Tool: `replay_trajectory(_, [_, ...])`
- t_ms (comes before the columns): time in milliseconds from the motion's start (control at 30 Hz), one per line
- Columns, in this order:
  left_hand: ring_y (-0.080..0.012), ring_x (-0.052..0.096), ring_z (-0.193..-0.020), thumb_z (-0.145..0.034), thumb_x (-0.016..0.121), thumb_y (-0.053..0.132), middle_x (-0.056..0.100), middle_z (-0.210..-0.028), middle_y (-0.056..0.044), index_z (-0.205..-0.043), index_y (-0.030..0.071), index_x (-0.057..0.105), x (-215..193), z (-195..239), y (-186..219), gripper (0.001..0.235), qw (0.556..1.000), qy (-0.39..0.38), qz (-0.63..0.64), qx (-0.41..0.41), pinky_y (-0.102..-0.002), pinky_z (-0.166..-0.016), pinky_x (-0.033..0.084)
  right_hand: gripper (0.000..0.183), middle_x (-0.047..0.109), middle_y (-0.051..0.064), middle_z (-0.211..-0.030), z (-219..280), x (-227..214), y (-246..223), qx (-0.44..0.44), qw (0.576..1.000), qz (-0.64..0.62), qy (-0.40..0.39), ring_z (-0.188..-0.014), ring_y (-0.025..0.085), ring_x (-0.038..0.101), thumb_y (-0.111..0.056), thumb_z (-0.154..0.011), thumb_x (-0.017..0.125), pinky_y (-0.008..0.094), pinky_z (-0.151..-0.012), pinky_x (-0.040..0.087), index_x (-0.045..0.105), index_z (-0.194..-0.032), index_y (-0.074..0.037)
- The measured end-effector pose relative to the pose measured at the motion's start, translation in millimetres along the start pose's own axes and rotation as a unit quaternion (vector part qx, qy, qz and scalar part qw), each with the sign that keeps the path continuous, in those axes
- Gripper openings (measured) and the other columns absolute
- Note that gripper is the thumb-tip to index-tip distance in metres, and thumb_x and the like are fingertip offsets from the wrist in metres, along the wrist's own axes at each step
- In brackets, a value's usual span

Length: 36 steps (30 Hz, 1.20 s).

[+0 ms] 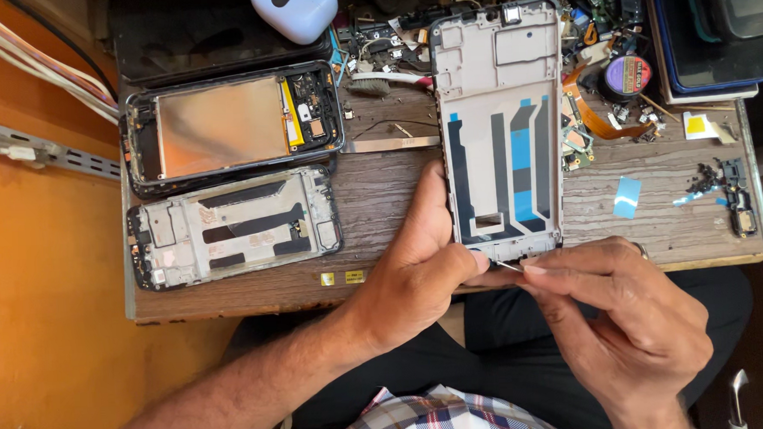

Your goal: The person removes blue adhesive strips from the interior frame of a disassembled smartphone, then places a small circuit board into the frame and secures it with a metal bracket. The work is performed on a cluttered workbench with tools and other phone parts visible.

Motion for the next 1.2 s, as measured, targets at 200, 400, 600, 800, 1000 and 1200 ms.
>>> replay_trajectory(200, [-0.0208, 0.048, -0.138, -0.111, 0.041, 0.009, 0.048, -0.151, -0.022, -0.159, -0.003, 0.024, -2, -1, -3, 0.052, 1.0, 0.023, -0.012, 0.002, -0.036, -0.12, 0.04, 0.024, 0.074, 0.018, -0.096, 6, -1, 9, 0.041, 0.998, -0.038, 0.003, -0.09, 0.021, 0.074, 0.011, -0.079, 0.078, 0.028, -0.077, 0.058, 0.07, -0.1, 0.003])
replay_trajectory(400, [-0.024, 0.057, -0.13, -0.108, 0.036, 0.019, 0.043, -0.148, -0.017, -0.156, 0.009, 0.014, -5, -5, -4, 0.054, 0.998, 0.034, 0.046, -0.037, -0.043, -0.102, 0.059, 0.019, 0.067, 0.009, -0.111, 17, 1, 28, 0.192, 0.948, -0.236, 0.094, -0.09, 0.013, 0.071, 0.007, -0.094, 0.065, 0.024, -0.081, 0.06, 0.063, -0.111, -0.003])
replay_trajectory(600, [-0.0231, 0.054, -0.136, -0.114, 0.039, 0.015, 0.043, -0.151, -0.016, -0.159, 0.007, 0.017, -5, -4, 1, 0.051, 0.995, 0.073, 0.041, 0.049, -0.044, -0.108, 0.057, 0.022, 0.063, 0.01, -0.105, 2, 15, 16, 0.193, 0.979, -0.06, -0.005, -0.078, 0.014, 0.064, 0.007, -0.099, 0.058, 0.023, -0.069, 0.052, 0.075, -0.109, 0.0])
replay_trajectory(800, [-0.018, 0.047, -0.136, -0.12, 0.044, 0.015, 0.046, -0.147, -0.015, -0.154, 0.0, 0.027, -8, 6, 10, 0.041, 0.961, 0.124, -0.184, 0.167, -0.036, -0.125, 0.04, 0.038, 0.063, 0.012, -0.105, -12, 31, -17, 0.033, 0.989, 0.145, 0.011, -0.087, 0.017, 0.065, -0.005, -0.082, 0.085, 0.027, -0.074, 0.053, 0.075, -0.118, -0.004])
replay_trajectory(1000, [-0.0196, 0.047, -0.137, -0.117, 0.043, 0.017, 0.046, -0.147, -0.014, -0.155, -0.001, 0.03, -8, 11, 7, 0.045, 0.953, 0.144, -0.221, 0.147, -0.035, -0.121, 0.039, 0.028, 0.067, 0.008, -0.102, -12, 35, -22, 0.04, 0.986, 0.162, 0.027, -0.082, 0.014, 0.067, -0.003, -0.086, 0.086, 0.027, -0.07, 0.054, 0.078, -0.113, -0.005])
replay_trajectory(1200, [-0.0172, 0.045, -0.134, -0.113, 0.043, 0.017, 0.046, -0.146, -0.014, -0.153, 0.0, 0.024, -6, 10, 3, 0.047, 0.976, 0.126, -0.132, 0.115, -0.033, -0.117, 0.04, 0.028, 0.068, 0.007, -0.103, -14, 34, -19, 0.044, 0.993, 0.109, 0.016, -0.082, 0.012, 0.067, -0.001, -0.086, 0.085, 0.022, -0.07, 0.051, 0.077, -0.112, -0.005])
Point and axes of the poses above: each hand's wrist, its own z-axis away from the middle knuckle, its own x-axis out of the palm, y = z × x, the point moved 5 cm from there along -z, towards the middle knuckle
